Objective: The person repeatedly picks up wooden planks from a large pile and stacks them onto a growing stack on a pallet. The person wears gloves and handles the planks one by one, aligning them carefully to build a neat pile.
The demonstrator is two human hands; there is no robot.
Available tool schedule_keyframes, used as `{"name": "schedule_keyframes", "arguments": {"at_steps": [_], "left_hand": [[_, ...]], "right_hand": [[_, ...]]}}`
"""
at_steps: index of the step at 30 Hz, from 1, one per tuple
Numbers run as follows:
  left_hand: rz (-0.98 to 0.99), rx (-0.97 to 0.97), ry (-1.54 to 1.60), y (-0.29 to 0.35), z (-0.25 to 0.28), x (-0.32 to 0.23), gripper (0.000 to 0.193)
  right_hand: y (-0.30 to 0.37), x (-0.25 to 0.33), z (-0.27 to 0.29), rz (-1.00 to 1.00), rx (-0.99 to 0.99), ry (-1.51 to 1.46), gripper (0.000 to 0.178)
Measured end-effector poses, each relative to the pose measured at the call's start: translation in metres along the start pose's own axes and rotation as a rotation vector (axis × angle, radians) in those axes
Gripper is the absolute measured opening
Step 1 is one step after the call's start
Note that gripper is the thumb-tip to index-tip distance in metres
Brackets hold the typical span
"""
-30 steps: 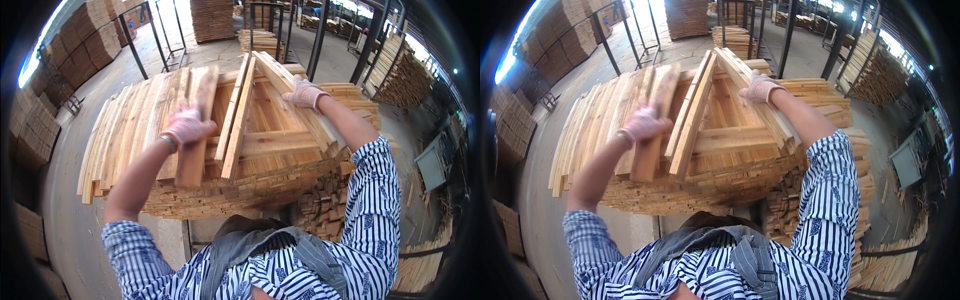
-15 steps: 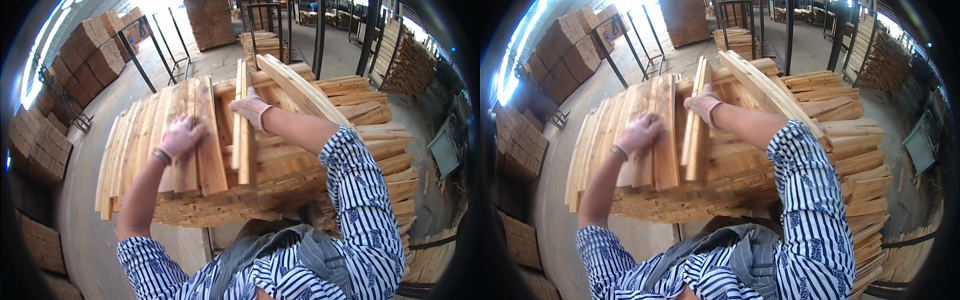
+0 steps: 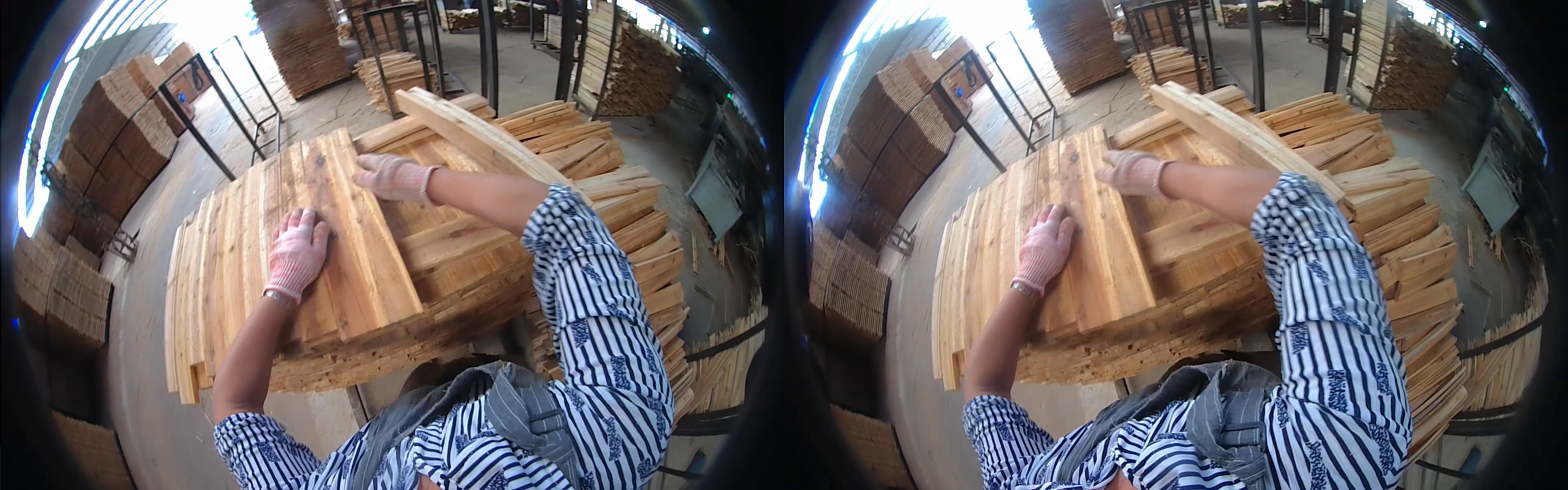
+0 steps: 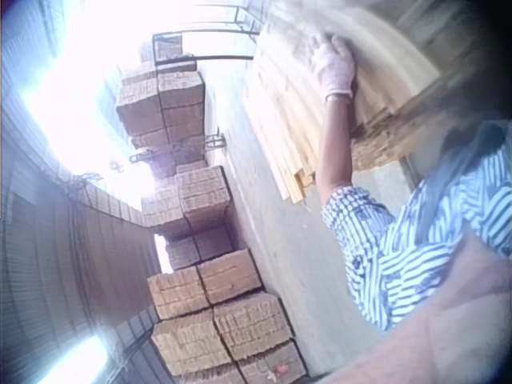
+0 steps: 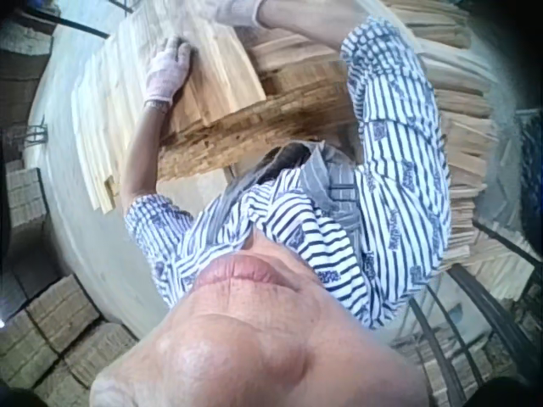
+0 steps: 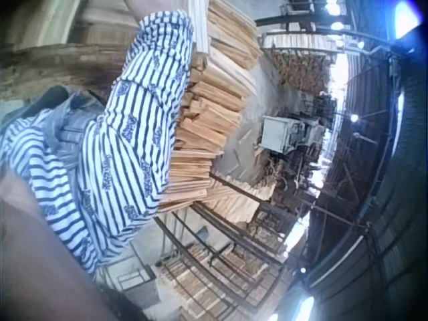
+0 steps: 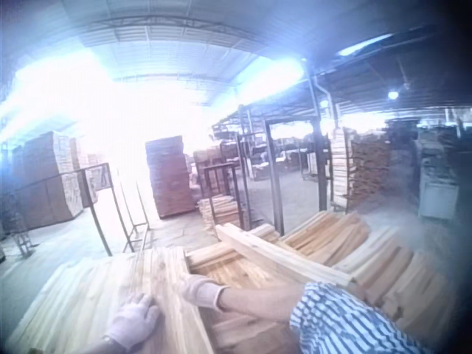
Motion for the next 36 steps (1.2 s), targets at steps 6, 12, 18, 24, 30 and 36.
{"name": "schedule_keyframes", "arguments": {"at_steps": [6,12,18,24,30,36], "left_hand": [[-0.017,-0.035,0.027,0.003,-0.010,0.015,0.053],[-0.019,-0.032,-0.002,0.002,-0.010,0.016,0.055],[-0.003,-0.010,-0.010,0.008,-0.012,0.019,0.054],[-0.035,-0.062,-0.010,0.000,-0.007,0.011,0.054],[-0.019,-0.031,0.002,0.005,-0.012,0.025,0.053],[-0.052,-0.076,0.042,0.004,-0.013,0.027,0.052]], "right_hand": [[0.051,-0.034,0.166,-0.442,-0.001,0.565,0.088],[0.059,-0.091,0.167,-0.459,0.088,0.231,0.073],[0.058,-0.067,0.126,-0.545,0.297,-0.839,0.050],[0.030,-0.042,-0.002,-0.089,0.222,-0.061,0.076],[0.019,0.034,0.015,-0.391,0.158,-0.037,0.111],[0.004,0.032,0.039,-0.309,0.238,0.349,0.091]]}}
Point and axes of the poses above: each hand's wrist, its own y-axis away from the middle knuckle, its own z-axis out of the back of the hand, x = y × z, the point moved 1 cm from there along -y, towards the middle knuckle, and after that the axes turned 5 degrees about -y, right-handed, at the moved point
